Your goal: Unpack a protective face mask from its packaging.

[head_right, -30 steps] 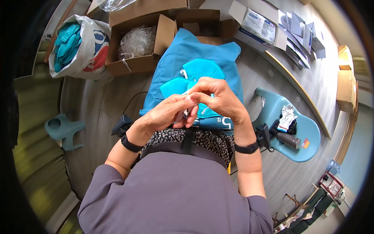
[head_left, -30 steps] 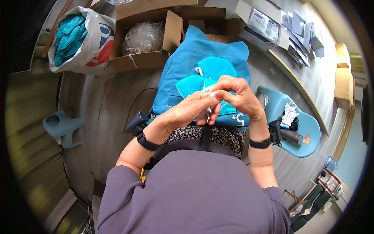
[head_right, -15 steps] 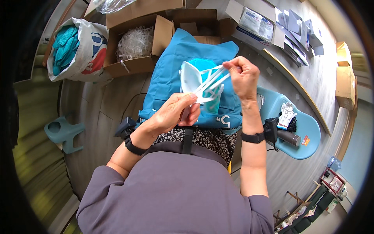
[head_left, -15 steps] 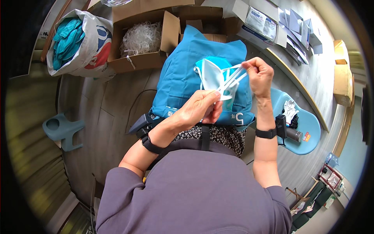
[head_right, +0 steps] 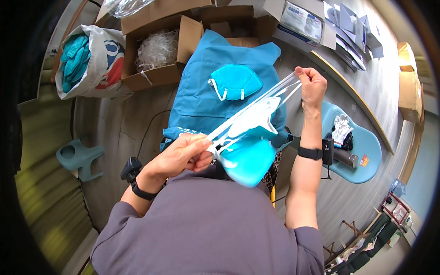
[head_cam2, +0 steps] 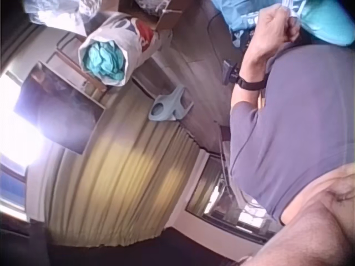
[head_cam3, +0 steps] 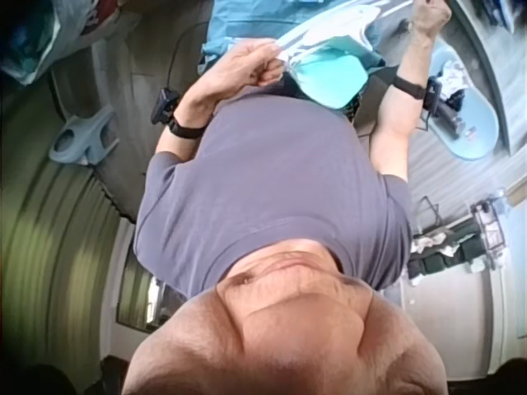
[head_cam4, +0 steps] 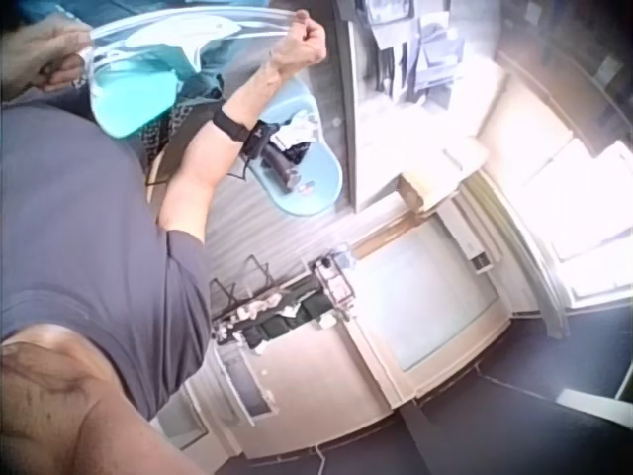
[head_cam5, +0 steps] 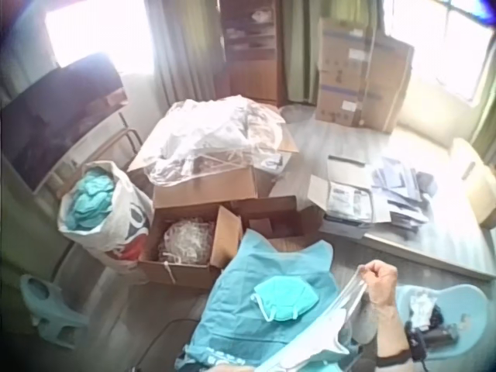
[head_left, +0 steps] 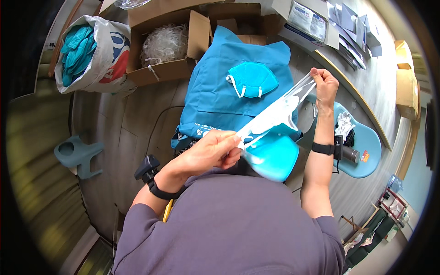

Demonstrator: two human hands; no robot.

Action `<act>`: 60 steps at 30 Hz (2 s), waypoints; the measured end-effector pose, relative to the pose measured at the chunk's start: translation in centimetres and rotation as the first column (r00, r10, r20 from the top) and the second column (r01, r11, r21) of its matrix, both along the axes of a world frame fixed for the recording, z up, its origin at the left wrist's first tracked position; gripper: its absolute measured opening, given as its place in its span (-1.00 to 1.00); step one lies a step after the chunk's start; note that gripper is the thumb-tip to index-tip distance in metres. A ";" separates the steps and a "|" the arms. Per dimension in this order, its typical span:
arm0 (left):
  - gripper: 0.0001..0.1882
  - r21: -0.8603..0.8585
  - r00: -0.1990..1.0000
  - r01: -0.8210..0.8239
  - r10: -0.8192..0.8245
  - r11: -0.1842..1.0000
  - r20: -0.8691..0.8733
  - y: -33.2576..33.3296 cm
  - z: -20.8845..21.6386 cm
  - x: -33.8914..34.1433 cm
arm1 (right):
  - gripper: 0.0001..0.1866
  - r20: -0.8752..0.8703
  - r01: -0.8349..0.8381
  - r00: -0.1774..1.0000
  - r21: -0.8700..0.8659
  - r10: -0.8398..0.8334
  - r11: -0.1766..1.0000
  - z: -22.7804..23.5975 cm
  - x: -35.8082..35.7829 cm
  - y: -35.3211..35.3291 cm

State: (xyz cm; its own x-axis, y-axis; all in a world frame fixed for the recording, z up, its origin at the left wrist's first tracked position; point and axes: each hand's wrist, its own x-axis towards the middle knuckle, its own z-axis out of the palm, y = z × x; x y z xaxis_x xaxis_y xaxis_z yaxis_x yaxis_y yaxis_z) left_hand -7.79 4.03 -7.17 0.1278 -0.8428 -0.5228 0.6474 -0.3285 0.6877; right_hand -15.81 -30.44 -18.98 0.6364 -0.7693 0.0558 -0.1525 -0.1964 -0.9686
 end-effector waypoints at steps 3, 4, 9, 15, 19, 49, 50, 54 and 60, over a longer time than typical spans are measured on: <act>-0.84 0.052 0.948 -0.161 0.169 0.986 -0.269 -1.4 -3.5 0.7 | -0.90 0.059 -0.183 0.981 0.006 0.182 0.983 1.9 1.6 4.6; -0.80 0.077 0.906 -0.214 0.227 0.974 -0.356 -2.2 -4.3 1.2 | -0.92 -0.032 -0.351 0.935 0.034 0.352 0.936 3.2 1.9 6.5; -0.60 0.008 0.825 -0.324 0.287 0.946 -0.487 -4.2 -5.2 2.8 | -0.90 0.040 -0.517 0.848 0.282 0.528 0.808 4.8 1.8 10.7; -0.50 -0.027 0.838 -0.343 0.293 0.939 -0.460 -3.9 -5.5 3.3 | -0.68 0.012 -0.563 0.816 0.239 0.578 0.791 5.6 1.0 11.5; -0.54 -0.062 0.793 -0.396 0.306 0.916 -0.527 -4.1 -5.2 3.5 | -0.57 0.047 -0.637 0.765 0.193 0.642 0.746 5.8 0.6 11.8; -0.74 0.154 0.845 -0.436 0.463 0.887 -0.268 -2.2 -9.1 6.1 | -0.90 0.594 -0.839 0.520 0.490 0.614 0.237 9.8 -1.5 13.5; -0.76 0.155 0.864 -0.424 0.450 0.892 -0.225 -2.3 -9.5 7.1 | -0.93 0.499 -0.829 0.518 0.495 0.695 0.262 10.2 -1.3 13.9; -0.80 0.190 0.860 -0.437 0.470 0.879 -0.199 -5.4 -9.2 10.9 | -0.75 0.064 -0.809 0.548 0.295 0.834 0.509 8.7 -0.9 16.9; -0.34 0.024 0.832 -0.527 0.522 0.850 -0.187 -15.5 -9.4 20.9 | -0.69 0.000 -0.821 0.558 0.145 0.830 0.552 8.8 -0.8 17.4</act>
State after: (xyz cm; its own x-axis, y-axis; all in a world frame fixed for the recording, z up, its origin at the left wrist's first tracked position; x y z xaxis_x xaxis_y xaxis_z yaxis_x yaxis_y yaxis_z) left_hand 13.14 -11.49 -16.60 0.4607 -0.6906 -0.5575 0.8300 0.1127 0.5463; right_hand -16.57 -13.05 -10.22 0.9935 0.0987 -0.0569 -0.0409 -0.1568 -0.9868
